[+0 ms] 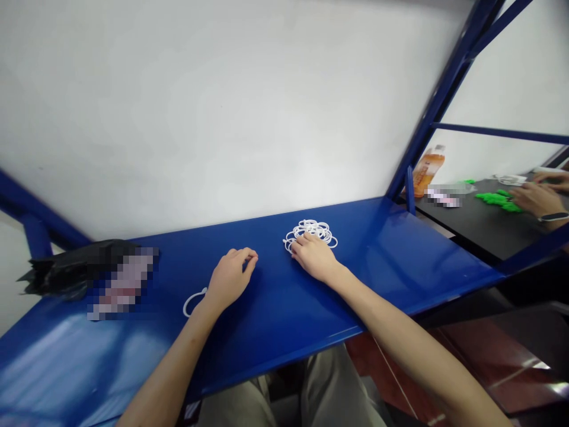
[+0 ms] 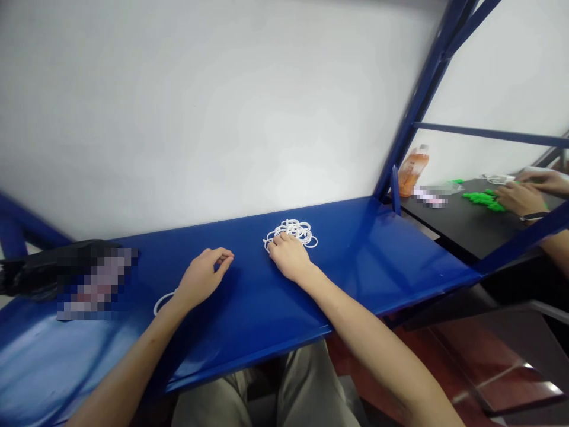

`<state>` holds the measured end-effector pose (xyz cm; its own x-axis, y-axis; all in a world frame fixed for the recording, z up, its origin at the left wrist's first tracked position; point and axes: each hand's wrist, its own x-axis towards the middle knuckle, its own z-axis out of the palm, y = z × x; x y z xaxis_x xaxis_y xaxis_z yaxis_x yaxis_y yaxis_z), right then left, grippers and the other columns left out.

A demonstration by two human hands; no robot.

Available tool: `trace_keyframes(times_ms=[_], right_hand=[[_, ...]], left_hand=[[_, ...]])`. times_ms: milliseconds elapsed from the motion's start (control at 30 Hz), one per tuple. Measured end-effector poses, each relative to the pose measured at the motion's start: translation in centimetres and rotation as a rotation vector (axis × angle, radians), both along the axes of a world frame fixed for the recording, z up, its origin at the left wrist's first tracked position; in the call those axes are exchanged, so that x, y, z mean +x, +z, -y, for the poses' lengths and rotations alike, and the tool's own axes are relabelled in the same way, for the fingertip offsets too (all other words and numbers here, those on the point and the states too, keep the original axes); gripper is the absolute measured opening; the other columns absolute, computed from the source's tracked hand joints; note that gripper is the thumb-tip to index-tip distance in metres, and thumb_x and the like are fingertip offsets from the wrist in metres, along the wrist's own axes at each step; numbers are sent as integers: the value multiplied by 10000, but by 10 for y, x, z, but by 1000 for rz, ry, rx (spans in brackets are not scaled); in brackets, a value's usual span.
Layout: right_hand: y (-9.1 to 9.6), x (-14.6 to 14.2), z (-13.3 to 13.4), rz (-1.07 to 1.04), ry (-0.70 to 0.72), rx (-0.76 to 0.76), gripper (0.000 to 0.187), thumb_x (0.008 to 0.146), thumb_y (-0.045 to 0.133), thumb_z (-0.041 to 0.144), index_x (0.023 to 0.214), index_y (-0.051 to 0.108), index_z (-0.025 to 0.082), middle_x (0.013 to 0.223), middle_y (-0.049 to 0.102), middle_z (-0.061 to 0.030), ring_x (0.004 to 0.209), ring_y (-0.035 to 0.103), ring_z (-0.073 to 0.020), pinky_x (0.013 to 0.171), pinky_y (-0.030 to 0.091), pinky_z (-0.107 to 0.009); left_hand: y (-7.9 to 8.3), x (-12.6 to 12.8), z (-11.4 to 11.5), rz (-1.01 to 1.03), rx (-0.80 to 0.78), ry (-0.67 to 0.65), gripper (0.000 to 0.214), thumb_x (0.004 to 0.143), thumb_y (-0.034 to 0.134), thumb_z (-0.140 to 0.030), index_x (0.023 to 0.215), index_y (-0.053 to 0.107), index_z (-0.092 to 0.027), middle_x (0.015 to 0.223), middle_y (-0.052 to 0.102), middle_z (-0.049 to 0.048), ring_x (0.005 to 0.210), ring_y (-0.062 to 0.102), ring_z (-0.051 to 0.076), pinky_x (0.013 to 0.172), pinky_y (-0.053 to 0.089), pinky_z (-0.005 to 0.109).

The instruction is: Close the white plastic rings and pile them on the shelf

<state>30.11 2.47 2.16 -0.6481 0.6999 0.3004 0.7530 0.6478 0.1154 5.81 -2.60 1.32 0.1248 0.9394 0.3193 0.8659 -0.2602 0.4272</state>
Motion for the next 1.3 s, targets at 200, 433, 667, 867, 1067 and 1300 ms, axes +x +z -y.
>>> trace_keyframes(times_ms=[200, 433, 667, 867, 1067, 1300], right_hand=[[-2, 4, -4, -37, -15, -18, 152, 904, 693, 291, 928, 691, 141, 943, 668, -138, 952, 574, -278, 849, 480, -396], [2, 5, -3, -162, 15, -25, 204, 948, 632, 330, 912, 691, 139, 917, 658, -130, 937, 555, -269, 847, 475, -395], [3, 2, -4, -274, 76, -54, 233, 998, 525, 280, 903, 685, 139, 910, 626, -131, 955, 518, -274, 885, 444, -423], [2, -1, -2, -230, 114, 3, 217, 991, 541, 282, 926, 691, 138, 900, 637, -115, 908, 521, -247, 845, 459, -385], [0, -6, 5, -311, 210, -48, 234, 985, 559, 319, 1073, 689, 145, 970, 668, -110, 963, 565, -241, 873, 479, -372], [-4, -12, 10, -566, 237, -217, 285, 974, 585, 311, 1206, 652, 159, 1091, 717, -103, 1001, 635, -216, 894, 499, -357]], left_hand=[[2, 2, 1, -87, 18, -21, 247, 953, 442, -353, 966, 663, -242, 965, 730, 56, 942, 593, 255, 845, 454, 381], [19, -57, 20, -199, -45, -51, 382, 888, 547, -528, 1137, 688, -275, 1148, 702, 66, 1071, 604, 300, 959, 452, 431], [10, -113, 51, -175, -244, -68, 428, 766, 645, -618, 1068, 748, -333, 1096, 716, 63, 983, 664, 297, 916, 504, 410], [9, -67, 29, -91, -233, -81, 381, 776, 635, -398, 1123, 701, -253, 1001, 730, 64, 904, 686, 255, 882, 528, 383], [19, 5, -3, 376, -261, -230, 346, 747, 699, -407, 1040, 684, -224, 1059, 723, 65, 964, 701, 237, 871, 569, 374], [-2, 26, -9, 872, -267, -150, 274, 727, 753, -399, 842, 625, -185, 908, 741, 53, 910, 702, 210, 853, 547, 344]])
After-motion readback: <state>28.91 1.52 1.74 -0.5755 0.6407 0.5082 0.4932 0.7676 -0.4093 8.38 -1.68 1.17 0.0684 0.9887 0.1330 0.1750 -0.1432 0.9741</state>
